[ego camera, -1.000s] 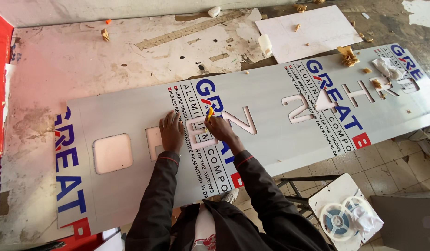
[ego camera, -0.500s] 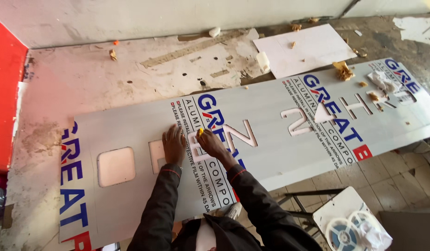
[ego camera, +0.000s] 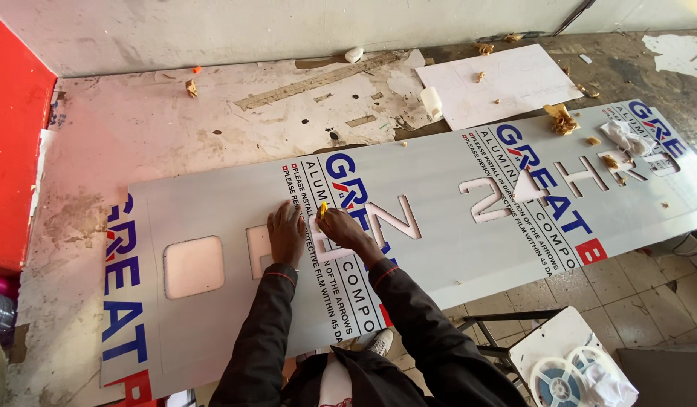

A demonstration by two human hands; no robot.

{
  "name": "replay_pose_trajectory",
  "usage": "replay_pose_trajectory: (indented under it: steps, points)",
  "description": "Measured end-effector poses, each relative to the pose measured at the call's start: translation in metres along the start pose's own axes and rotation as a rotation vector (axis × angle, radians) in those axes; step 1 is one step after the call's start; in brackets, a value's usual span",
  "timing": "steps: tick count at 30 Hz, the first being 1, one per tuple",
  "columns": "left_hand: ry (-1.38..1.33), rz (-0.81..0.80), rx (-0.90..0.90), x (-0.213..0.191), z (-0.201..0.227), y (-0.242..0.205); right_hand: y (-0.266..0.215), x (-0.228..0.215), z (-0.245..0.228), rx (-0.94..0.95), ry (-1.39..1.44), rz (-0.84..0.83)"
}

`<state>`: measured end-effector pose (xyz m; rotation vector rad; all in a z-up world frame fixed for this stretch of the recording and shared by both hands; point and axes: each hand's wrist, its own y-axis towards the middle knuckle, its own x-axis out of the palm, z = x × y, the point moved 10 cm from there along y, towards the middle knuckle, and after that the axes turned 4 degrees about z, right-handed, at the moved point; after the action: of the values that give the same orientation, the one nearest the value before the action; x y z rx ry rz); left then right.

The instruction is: The person uses a yellow utility knife to cut out letters from a large white sign board. They carefully trace the outlines of the letters and remove the excess material from the board.

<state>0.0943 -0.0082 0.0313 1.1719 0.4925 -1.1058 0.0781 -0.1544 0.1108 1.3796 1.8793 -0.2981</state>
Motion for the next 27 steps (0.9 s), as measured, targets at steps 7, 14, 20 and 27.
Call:
replay_pose_trajectory:
  steps: [7,14,20,27]
  points:
    - [0.005,0.049,0.02,-0.001,0.0,0.001,0.017,0.008,0.022,0.106,0.012,-0.026]
    - [0.002,0.066,0.023,-0.004,0.001,0.003,0.029,0.011,0.05,0.165,0.113,0.036]
    - [-0.001,0.043,0.014,0.0,-0.001,0.002,0.035,0.009,0.048,0.175,0.151,0.057]
    - [0.002,0.044,0.017,-0.003,0.0,0.002,0.041,0.005,0.05,0.15,0.135,0.056]
